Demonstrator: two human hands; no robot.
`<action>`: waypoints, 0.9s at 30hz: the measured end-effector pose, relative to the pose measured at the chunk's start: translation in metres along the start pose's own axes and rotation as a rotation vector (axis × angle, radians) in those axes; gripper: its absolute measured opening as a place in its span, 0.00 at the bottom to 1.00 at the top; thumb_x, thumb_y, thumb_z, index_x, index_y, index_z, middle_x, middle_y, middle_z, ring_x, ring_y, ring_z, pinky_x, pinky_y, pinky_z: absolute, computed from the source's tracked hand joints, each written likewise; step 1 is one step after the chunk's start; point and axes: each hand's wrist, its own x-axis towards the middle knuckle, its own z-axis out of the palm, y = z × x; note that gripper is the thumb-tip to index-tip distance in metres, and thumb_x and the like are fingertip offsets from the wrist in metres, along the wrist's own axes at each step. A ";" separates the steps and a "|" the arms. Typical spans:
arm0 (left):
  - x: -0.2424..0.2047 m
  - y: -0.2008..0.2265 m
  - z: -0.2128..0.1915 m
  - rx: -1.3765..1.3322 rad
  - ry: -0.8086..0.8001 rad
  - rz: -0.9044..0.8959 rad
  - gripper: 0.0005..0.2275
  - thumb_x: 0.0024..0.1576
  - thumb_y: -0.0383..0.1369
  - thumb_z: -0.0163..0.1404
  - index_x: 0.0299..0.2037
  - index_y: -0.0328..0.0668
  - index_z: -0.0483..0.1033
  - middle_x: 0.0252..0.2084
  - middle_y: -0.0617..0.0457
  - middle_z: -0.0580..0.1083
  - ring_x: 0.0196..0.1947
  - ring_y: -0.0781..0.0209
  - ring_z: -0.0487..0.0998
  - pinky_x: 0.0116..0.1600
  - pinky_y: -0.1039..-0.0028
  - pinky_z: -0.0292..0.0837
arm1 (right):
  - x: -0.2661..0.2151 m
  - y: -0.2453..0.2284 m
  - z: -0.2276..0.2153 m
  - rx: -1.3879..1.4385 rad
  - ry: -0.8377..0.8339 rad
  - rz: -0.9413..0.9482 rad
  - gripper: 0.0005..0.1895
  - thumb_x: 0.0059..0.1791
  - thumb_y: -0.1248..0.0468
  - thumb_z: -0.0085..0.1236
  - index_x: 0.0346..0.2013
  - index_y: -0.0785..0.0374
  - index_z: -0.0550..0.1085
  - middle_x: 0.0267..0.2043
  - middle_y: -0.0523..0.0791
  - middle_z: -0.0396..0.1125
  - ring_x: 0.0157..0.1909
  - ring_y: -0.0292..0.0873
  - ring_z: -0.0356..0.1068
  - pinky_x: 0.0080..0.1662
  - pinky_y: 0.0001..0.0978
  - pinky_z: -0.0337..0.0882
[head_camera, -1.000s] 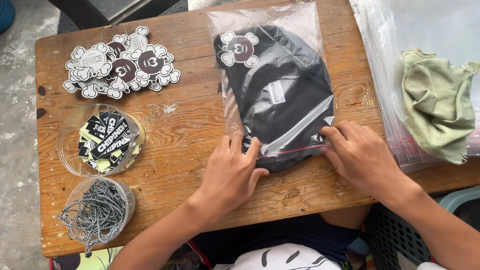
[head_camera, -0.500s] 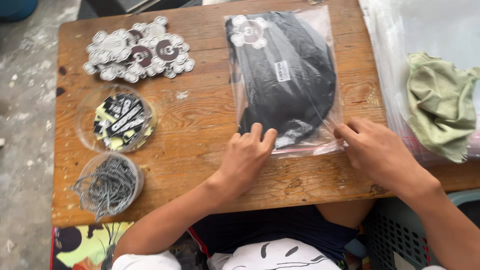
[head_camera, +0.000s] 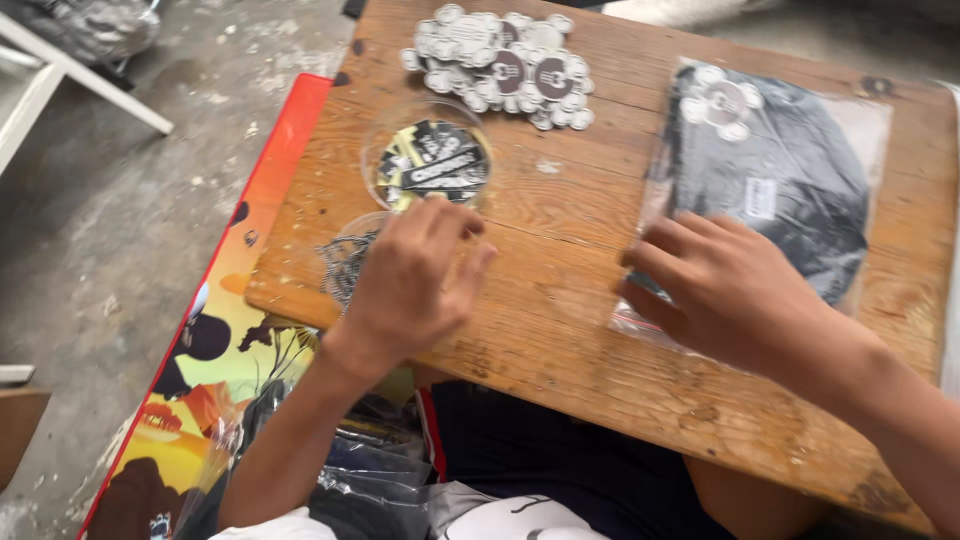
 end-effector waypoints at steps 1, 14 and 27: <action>-0.003 -0.015 -0.003 0.008 0.011 -0.013 0.07 0.59 0.30 0.54 0.41 0.35 0.73 0.38 0.46 0.73 0.37 0.50 0.73 0.46 0.60 0.68 | 0.028 -0.003 0.004 -0.002 -0.001 -0.018 0.12 0.55 0.53 0.50 0.42 0.57 0.74 0.38 0.43 0.71 0.35 0.44 0.72 0.38 0.38 0.71; -0.008 -0.099 -0.002 0.057 -0.028 -0.177 0.07 0.62 0.27 0.42 0.45 0.44 0.74 0.33 0.53 0.71 0.38 0.53 0.78 0.48 0.63 0.72 | 0.245 0.010 0.118 -0.098 -0.108 -0.024 0.15 0.41 0.60 0.69 0.39 0.60 0.76 0.33 0.47 0.72 0.42 0.51 0.73 0.43 0.42 0.73; 0.009 -0.045 -0.025 -0.194 0.200 -0.135 0.07 0.63 0.27 0.48 0.32 0.40 0.67 0.28 0.54 0.68 0.29 0.56 0.68 0.37 0.67 0.61 | 0.164 -0.022 -0.018 0.714 0.037 -0.037 0.15 0.50 0.68 0.60 0.47 0.61 0.64 0.39 0.47 0.75 0.43 0.43 0.77 0.39 0.33 0.73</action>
